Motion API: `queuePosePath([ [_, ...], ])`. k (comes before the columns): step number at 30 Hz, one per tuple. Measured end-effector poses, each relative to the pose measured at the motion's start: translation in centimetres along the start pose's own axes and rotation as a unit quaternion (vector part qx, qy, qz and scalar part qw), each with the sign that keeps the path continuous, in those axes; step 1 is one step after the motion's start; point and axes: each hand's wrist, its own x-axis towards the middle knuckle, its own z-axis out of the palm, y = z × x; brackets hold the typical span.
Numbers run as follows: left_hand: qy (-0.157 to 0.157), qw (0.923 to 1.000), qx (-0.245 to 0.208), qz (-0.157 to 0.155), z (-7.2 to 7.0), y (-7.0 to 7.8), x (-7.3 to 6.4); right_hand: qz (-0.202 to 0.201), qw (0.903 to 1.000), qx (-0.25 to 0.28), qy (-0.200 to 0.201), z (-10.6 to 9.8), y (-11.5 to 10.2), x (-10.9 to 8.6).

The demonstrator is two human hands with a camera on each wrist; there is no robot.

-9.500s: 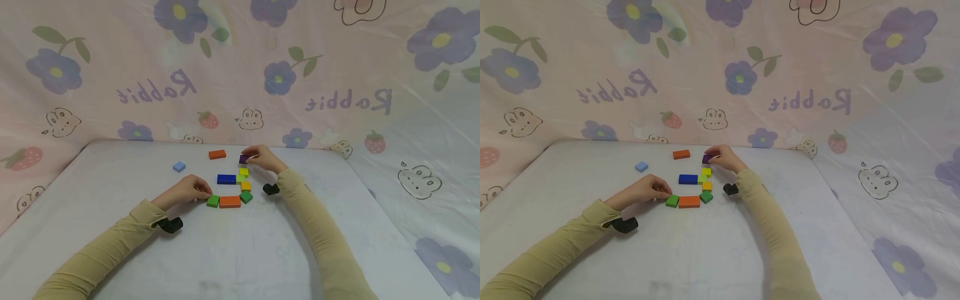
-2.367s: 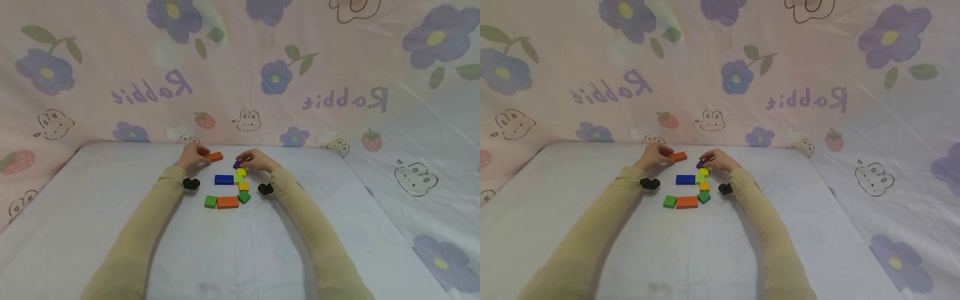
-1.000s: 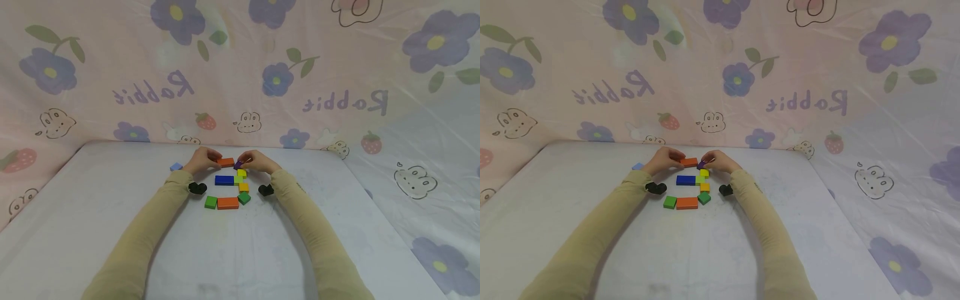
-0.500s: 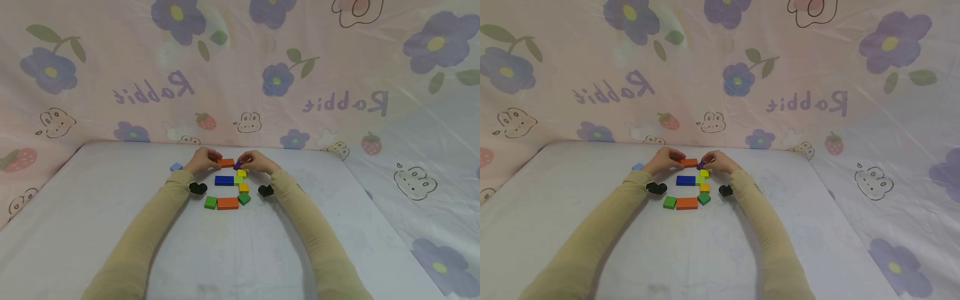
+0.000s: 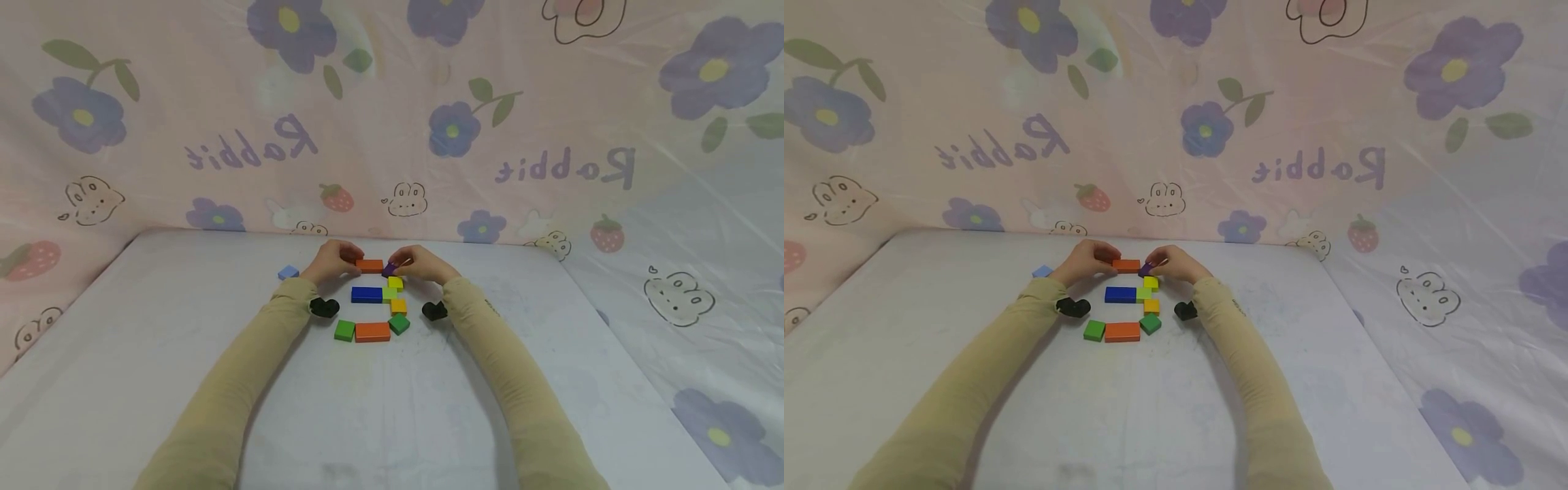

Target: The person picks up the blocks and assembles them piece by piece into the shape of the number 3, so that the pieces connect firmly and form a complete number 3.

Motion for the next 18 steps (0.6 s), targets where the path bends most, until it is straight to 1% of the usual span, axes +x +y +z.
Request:
queuePosePath([
  [7,0.001,0.9999,0.011,0.011,-0.08,-0.13,-0.04,0.006,1.0,0.003,-0.002,0.03,0.03,0.04],
  [18,0.003,1.0,0.0,0.0,-0.01,-0.19,-0.01,-0.001,1.0,-0.002,-0.006,-0.04,-0.22,-0.08],
])
